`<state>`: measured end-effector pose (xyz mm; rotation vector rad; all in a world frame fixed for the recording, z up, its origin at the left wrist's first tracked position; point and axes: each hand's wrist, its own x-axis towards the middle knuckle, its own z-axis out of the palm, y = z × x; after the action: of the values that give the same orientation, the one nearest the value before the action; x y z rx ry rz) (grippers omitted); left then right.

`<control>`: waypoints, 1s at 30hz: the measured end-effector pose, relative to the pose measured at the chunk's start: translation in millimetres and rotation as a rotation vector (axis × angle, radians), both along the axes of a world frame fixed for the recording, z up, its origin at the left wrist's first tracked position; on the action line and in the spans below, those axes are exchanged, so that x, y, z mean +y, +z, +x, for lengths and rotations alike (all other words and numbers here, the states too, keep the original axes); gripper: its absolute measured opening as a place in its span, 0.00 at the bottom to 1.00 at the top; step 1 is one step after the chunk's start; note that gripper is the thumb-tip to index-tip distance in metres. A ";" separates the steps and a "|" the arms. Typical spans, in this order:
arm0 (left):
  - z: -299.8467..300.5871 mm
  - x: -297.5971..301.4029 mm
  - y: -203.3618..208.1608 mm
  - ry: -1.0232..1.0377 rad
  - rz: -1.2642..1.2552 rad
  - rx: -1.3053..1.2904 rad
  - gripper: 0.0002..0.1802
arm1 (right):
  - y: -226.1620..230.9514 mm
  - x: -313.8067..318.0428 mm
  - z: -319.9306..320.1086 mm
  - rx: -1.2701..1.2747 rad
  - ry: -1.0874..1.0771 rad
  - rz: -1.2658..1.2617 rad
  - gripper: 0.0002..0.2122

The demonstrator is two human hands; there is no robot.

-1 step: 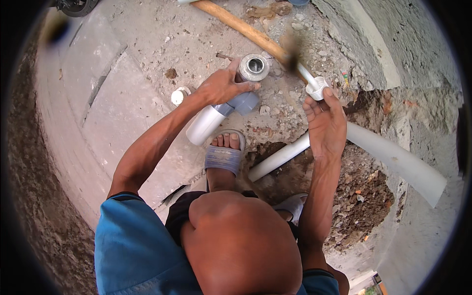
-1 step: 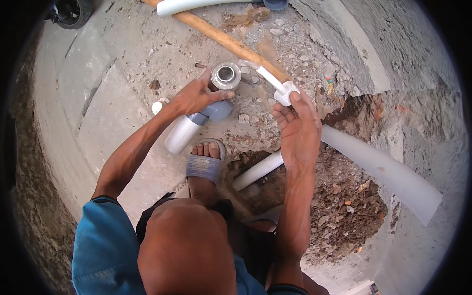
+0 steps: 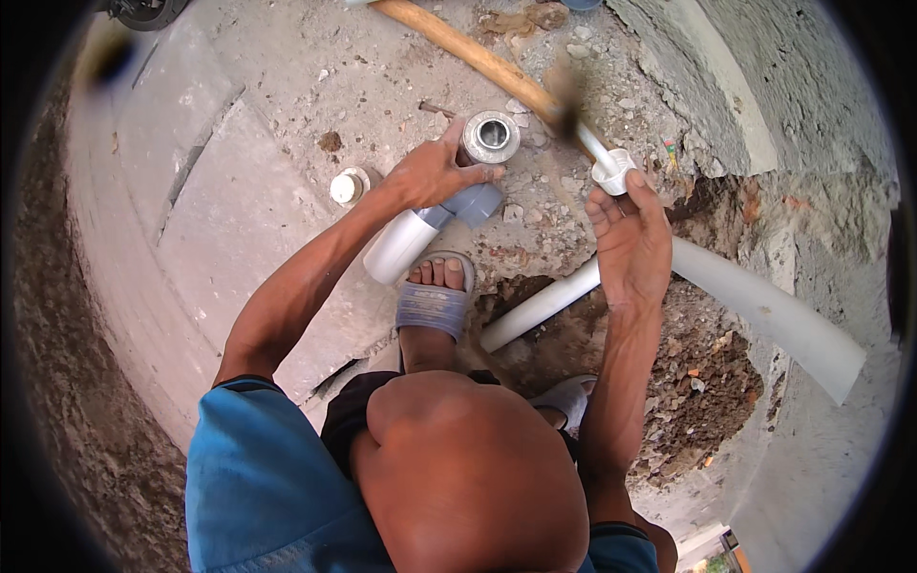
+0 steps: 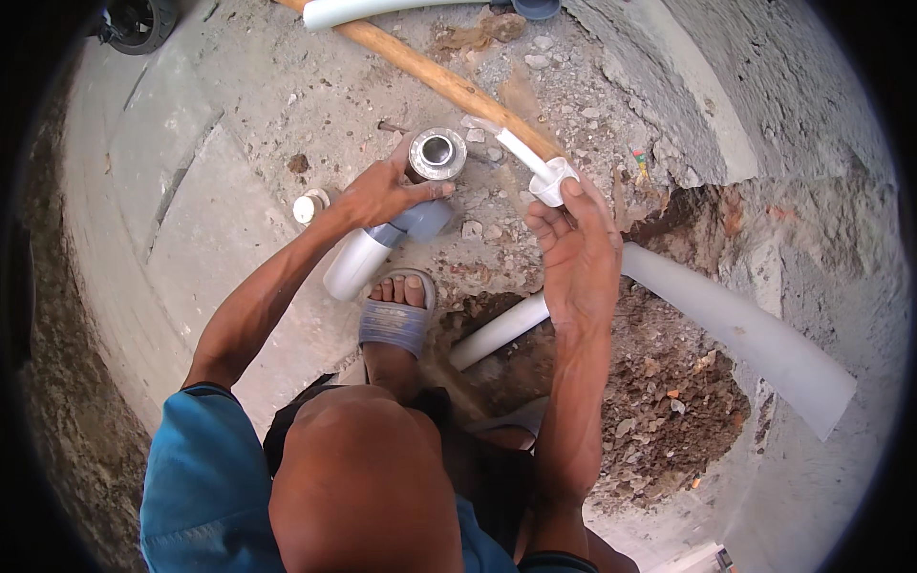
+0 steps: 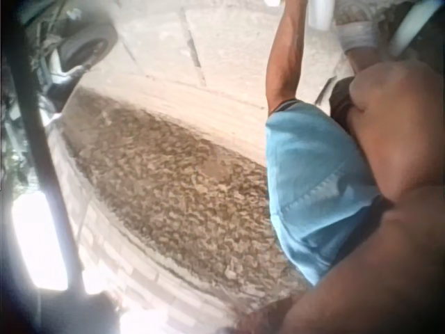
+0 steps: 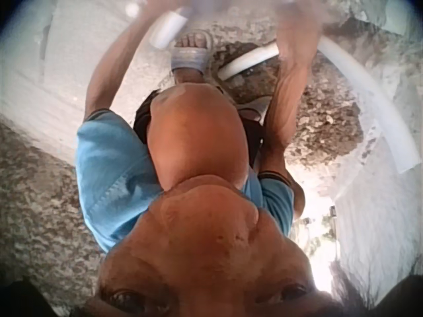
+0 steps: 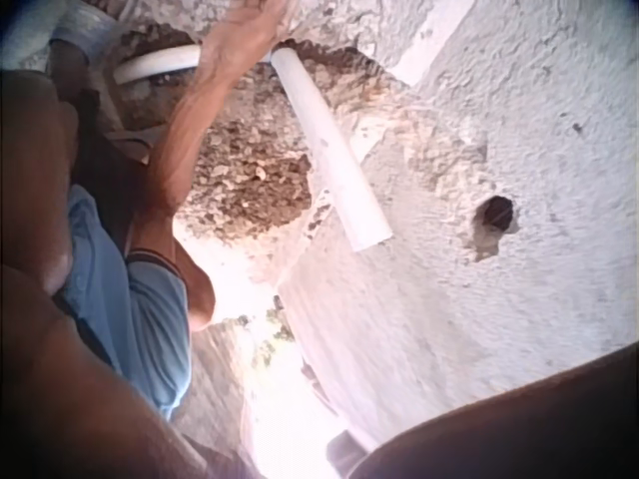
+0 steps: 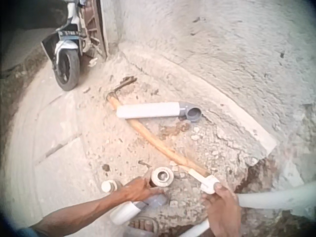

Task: The person applies adhesive to a PVC elbow and pipe sections using an applicator, joins the components together, and positions the assembled pipe into a hole in a concrete wall.

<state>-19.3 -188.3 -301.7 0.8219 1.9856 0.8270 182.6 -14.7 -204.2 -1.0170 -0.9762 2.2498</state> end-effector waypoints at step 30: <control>24.1 -54.4 28.7 0.620 0.253 -1.062 0.22 | 24.9 -46.7 -14.3 -0.269 0.449 0.362 0.21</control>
<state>4.8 -242.8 -273.0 -0.1842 1.1437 1.4889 168.3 -61.4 -179.3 -1.0261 -1.8070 2.1770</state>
